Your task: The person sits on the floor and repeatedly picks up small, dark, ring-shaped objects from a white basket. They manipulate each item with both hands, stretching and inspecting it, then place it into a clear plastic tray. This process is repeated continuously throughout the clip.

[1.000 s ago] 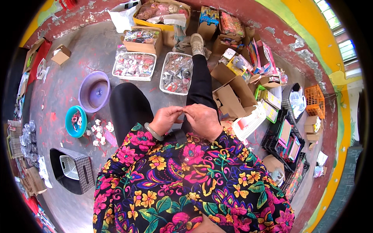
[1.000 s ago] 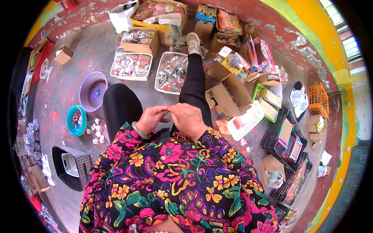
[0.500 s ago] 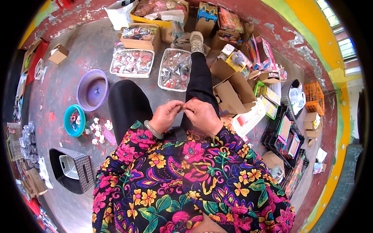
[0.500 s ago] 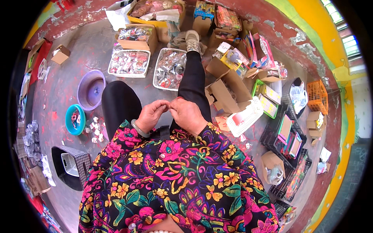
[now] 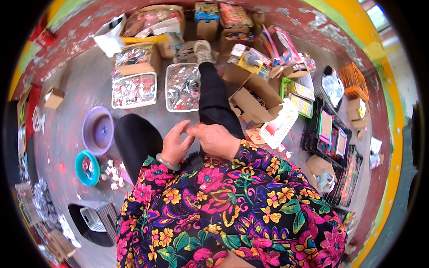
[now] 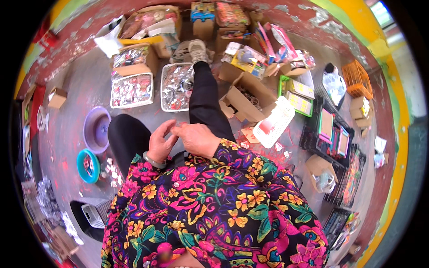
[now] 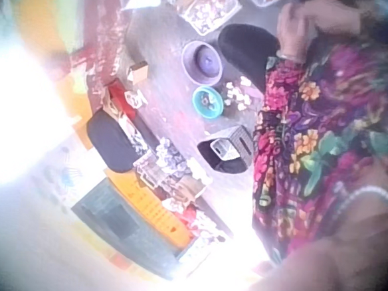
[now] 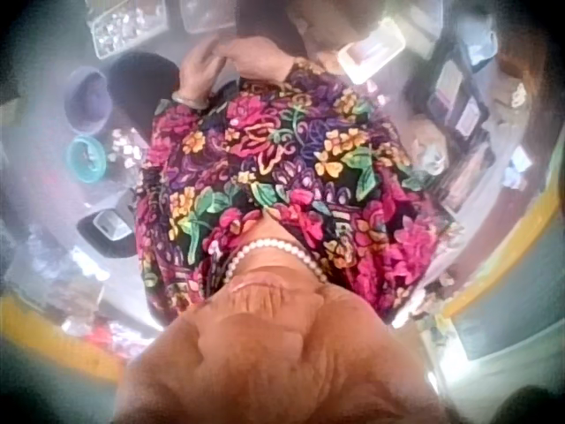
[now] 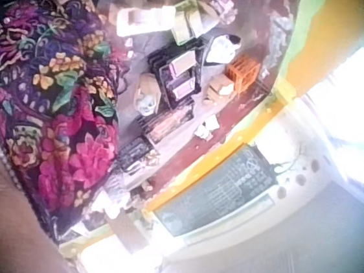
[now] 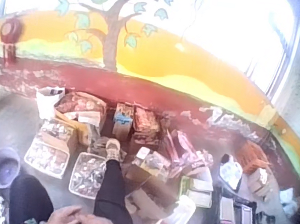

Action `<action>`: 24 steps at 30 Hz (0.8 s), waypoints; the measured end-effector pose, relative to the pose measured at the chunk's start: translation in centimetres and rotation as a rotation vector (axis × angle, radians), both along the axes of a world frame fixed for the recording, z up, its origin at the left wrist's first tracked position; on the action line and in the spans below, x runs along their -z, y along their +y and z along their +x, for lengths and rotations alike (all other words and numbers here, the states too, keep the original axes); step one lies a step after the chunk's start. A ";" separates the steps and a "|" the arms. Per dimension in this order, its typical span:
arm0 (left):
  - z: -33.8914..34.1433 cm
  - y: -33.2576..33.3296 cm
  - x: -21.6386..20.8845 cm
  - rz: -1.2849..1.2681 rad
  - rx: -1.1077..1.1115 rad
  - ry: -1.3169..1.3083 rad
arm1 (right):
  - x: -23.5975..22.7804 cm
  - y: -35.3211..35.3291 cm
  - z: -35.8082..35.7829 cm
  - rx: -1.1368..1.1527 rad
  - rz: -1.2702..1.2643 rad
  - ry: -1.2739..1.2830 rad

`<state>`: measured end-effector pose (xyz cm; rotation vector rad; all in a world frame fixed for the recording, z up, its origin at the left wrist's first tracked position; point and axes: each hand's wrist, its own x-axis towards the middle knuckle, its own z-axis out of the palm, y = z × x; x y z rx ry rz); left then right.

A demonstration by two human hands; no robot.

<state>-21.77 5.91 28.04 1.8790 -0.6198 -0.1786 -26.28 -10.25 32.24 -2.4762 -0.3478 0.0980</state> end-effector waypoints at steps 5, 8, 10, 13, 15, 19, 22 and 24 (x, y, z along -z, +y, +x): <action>0.0 -0.6 -0.6 0.092 0.006 -0.232 | 0.0 0.1 -0.1 -0.044 -0.041 -0.010; -0.1 -1.2 -0.7 0.104 -0.027 -0.214 | -0.2 0.1 -0.4 -0.007 0.032 -0.034; -0.1 -1.2 -0.7 0.125 -0.068 -0.186 | 0.1 0.2 -0.4 0.027 0.101 -0.048; 0.1 -1.1 0.2 0.107 -0.101 -0.146 | 0.1 -0.1 -0.6 0.054 0.190 0.000; 0.4 -1.1 0.5 0.115 -0.090 -0.134 | 0.4 -0.4 -0.6 0.043 0.232 0.030; 0.5 -1.1 1.3 0.097 -0.081 -0.137 | 0.0 -0.4 -0.9 0.037 0.235 0.042; 0.7 -0.9 2.0 0.073 -0.080 -0.091 | 0.2 -0.6 -0.8 -0.023 0.232 0.023; 1.0 -0.4 3.2 -0.057 -0.068 0.104 | 0.0 -0.9 -0.7 -0.078 0.288 -0.018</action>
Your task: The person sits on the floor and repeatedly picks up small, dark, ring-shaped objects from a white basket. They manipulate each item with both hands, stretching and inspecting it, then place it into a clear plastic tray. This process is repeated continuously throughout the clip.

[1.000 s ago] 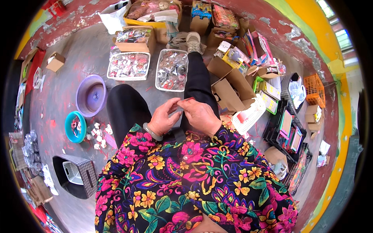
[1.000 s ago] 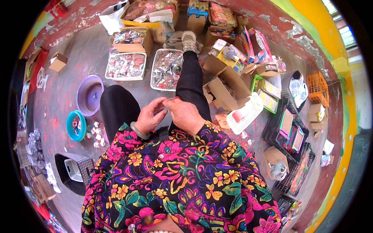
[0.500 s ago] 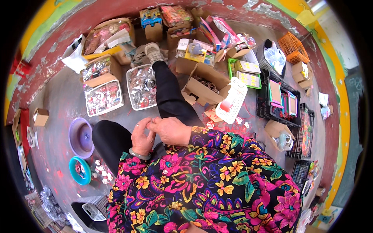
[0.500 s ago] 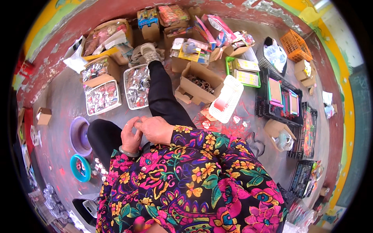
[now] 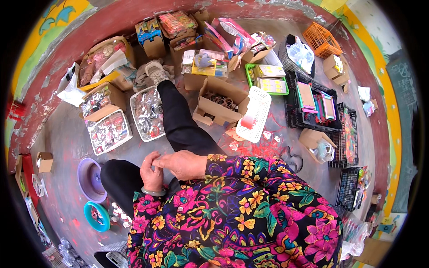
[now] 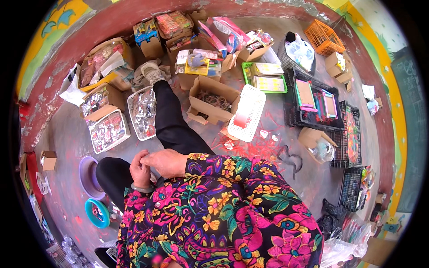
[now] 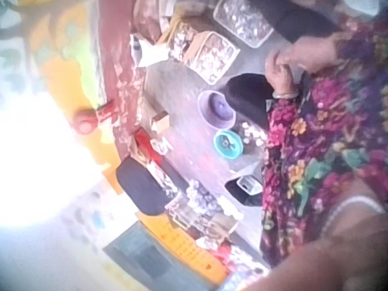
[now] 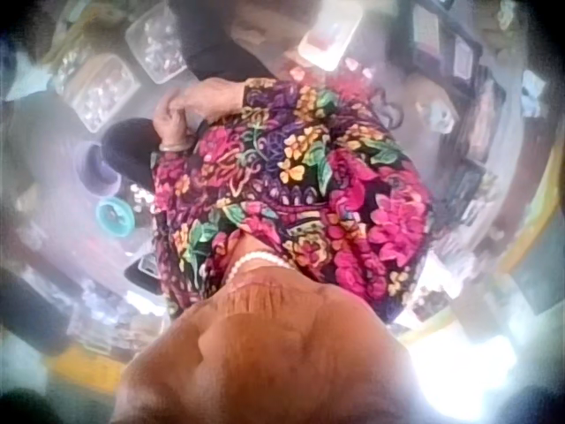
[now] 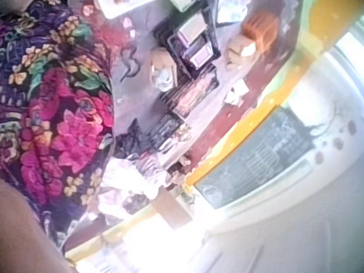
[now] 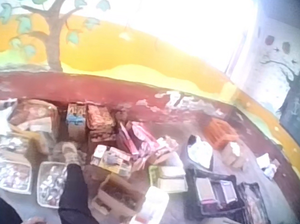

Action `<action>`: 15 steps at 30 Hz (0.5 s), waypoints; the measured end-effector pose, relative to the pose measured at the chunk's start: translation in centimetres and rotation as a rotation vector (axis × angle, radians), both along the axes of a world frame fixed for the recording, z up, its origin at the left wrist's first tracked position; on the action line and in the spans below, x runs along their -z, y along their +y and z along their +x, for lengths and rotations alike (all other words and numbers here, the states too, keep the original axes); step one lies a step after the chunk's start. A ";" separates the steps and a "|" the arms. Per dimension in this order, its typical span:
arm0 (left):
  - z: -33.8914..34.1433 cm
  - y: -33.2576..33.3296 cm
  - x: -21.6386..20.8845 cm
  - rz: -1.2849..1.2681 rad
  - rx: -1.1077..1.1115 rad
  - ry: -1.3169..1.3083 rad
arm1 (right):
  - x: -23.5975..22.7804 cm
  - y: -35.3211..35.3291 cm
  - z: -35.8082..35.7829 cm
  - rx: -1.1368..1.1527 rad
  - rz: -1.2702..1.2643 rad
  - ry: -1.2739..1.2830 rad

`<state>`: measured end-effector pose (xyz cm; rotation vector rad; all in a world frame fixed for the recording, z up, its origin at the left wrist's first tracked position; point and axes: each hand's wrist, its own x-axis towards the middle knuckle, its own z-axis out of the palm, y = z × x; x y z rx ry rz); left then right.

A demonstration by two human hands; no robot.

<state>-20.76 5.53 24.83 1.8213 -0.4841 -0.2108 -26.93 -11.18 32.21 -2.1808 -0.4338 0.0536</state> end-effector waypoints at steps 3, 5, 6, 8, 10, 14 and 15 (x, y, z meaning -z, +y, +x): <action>0.3 0.4 1.4 -0.132 -0.030 0.255 | -0.9 -2.3 0.3 0.097 0.046 -0.285; 0.8 0.9 1.7 -0.123 -0.036 0.237 | -2.0 -6.2 1.3 0.320 0.020 -0.429; 0.7 0.5 0.8 -0.104 -0.056 0.270 | -2.3 -8.9 1.9 0.442 -0.061 -0.476; 0.8 0.9 0.8 -0.118 -0.051 0.292 | -1.4 -15.0 2.8 0.612 -0.079 -0.348; 0.9 0.7 0.9 -0.152 -0.032 0.329 | 1.7 -21.1 3.3 0.778 -0.386 -0.095; 0.8 0.8 1.5 -0.191 -0.021 0.376 | 8.3 -26.3 4.9 0.491 -0.728 0.416; 0.9 0.7 1.6 -0.186 -0.014 0.373 | 10.3 -27.0 5.4 0.393 -0.784 0.478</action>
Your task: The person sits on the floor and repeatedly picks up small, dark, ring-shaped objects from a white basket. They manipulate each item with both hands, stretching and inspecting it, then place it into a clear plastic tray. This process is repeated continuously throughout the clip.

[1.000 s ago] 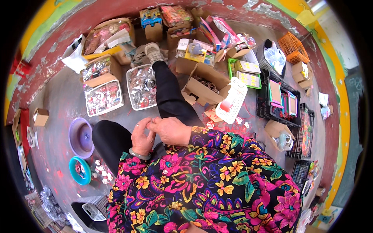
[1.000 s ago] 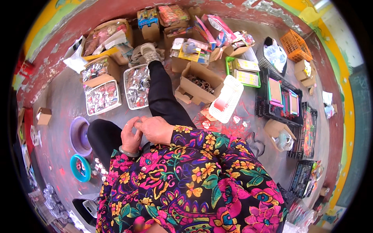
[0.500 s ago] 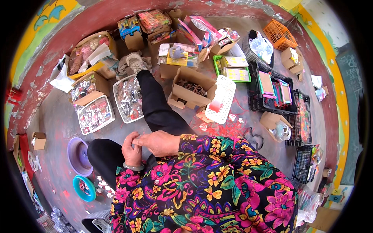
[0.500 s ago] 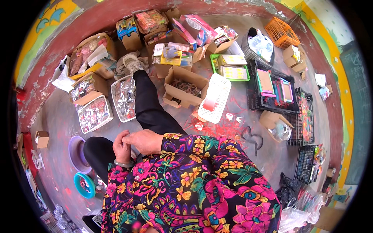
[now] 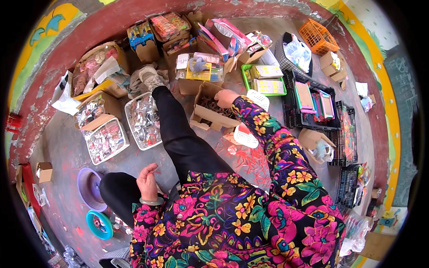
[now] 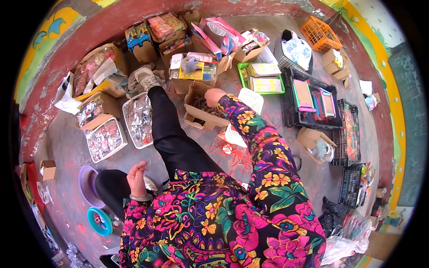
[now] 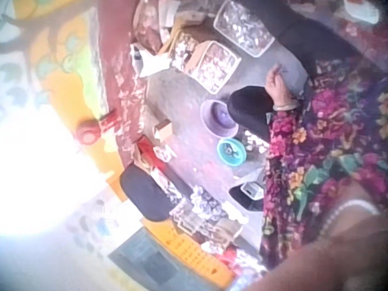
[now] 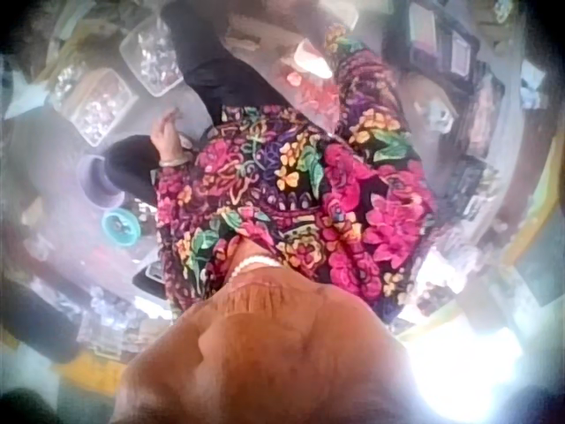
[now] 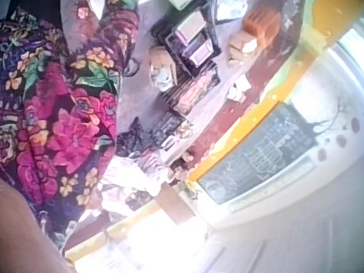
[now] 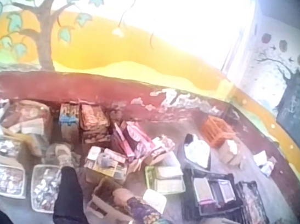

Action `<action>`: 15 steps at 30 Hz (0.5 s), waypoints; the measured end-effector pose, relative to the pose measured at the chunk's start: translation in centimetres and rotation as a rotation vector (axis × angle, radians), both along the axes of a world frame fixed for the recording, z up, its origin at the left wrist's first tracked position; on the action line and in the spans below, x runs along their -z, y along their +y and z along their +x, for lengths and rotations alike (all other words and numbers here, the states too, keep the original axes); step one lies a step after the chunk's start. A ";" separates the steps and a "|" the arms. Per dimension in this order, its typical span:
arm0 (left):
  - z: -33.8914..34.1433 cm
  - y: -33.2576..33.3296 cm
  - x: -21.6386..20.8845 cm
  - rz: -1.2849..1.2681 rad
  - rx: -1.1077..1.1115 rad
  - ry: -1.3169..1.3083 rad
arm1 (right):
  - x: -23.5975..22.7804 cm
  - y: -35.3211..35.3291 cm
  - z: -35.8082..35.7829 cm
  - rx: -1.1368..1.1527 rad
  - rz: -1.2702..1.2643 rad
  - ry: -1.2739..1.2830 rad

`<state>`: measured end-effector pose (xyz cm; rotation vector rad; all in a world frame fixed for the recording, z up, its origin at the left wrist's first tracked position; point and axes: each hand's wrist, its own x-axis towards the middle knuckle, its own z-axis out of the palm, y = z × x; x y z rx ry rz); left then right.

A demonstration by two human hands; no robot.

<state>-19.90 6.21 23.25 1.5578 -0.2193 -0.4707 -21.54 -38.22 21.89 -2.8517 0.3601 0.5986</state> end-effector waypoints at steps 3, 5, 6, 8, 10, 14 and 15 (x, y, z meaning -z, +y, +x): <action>0.0 0.0 0.5 0.036 0.011 -0.038 | 7.0 -1.4 2.2 -0.156 -0.154 0.207; 0.1 0.6 0.4 0.072 0.008 -0.043 | 6.8 0.4 3.4 -0.130 -0.169 0.332; 0.0 0.9 0.3 0.086 -0.003 -0.045 | 6.4 1.3 4.2 -0.125 -0.185 0.394; -0.1 -0.4 0.3 0.053 0.075 -0.029 | 15.3 -3.2 1.5 -0.172 -0.199 0.557; -0.3 0.6 -0.1 0.069 0.021 -0.041 | 12.8 -0.4 3.1 -0.052 -0.203 0.436; -0.5 0.3 -0.4 0.047 0.036 -0.002 | 13.0 -1.5 2.5 0.036 -0.190 0.434; -0.4 0.4 -0.4 0.046 0.032 0.006 | 12.0 -1.1 3.1 0.019 -0.174 0.447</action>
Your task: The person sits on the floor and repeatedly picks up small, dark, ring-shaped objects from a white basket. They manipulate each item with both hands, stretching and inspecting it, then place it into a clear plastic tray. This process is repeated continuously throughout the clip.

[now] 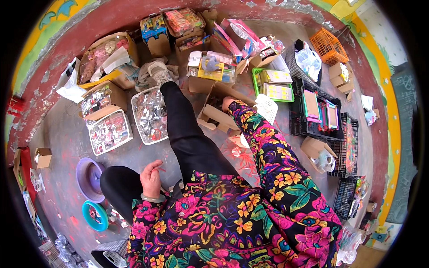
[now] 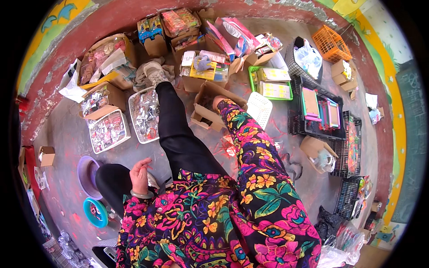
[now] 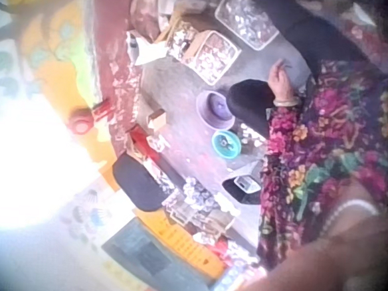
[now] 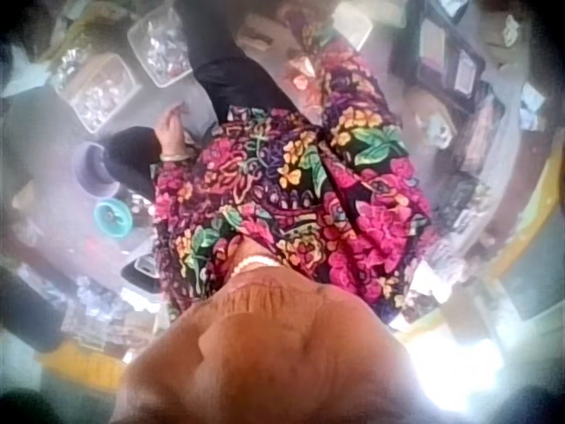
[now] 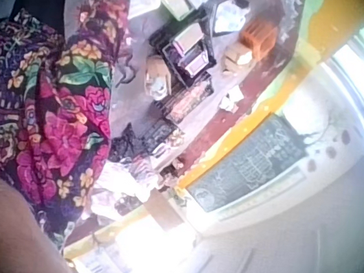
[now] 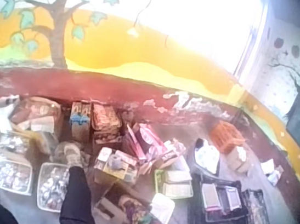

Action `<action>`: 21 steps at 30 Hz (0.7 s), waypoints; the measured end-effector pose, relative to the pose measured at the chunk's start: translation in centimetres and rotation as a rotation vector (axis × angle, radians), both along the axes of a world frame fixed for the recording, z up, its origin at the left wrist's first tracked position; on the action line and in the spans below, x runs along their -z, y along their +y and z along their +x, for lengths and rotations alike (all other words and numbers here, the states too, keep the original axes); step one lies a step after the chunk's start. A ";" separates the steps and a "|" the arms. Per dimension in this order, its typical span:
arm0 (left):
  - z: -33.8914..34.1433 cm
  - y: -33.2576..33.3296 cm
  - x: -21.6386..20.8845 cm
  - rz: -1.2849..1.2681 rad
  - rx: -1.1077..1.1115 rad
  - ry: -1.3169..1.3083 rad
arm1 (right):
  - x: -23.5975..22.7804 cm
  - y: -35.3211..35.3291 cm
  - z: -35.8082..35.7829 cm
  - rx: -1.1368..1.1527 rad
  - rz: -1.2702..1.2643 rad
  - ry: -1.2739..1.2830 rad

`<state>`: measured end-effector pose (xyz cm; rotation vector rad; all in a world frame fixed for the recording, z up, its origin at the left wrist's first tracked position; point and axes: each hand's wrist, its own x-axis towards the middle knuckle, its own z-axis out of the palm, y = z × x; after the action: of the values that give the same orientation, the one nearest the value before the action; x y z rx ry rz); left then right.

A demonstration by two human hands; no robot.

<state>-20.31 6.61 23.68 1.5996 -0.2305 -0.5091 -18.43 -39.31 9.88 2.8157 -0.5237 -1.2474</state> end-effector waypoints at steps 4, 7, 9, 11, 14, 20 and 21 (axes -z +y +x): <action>0.1 0.3 0.5 0.038 0.004 -0.041 | -3.4 0.0 -0.9 0.124 0.296 -0.093; 0.0 0.5 0.2 0.042 -0.017 -0.051 | -6.2 0.4 -1.3 0.146 0.451 -0.251; 0.1 -0.2 0.2 0.026 0.024 -0.040 | -7.0 -0.9 -3.5 0.451 0.550 -0.315; 0.1 0.3 0.0 0.044 0.006 -0.055 | -11.0 1.0 -3.3 0.711 0.672 -0.430; 0.2 0.3 0.3 0.053 0.020 -0.088 | -13.9 1.2 -5.7 0.872 0.791 -0.614; 0.1 0.0 -0.2 0.046 0.045 -0.074 | -16.0 1.5 -8.2 0.880 0.938 -0.792; 0.1 0.0 -0.2 0.058 0.043 -0.087 | -16.2 1.7 -8.3 0.865 0.948 -0.825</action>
<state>-20.23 6.62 23.90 1.6786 -0.3191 -0.4836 -26.68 -37.61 26.12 4.0883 -1.6929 -0.1501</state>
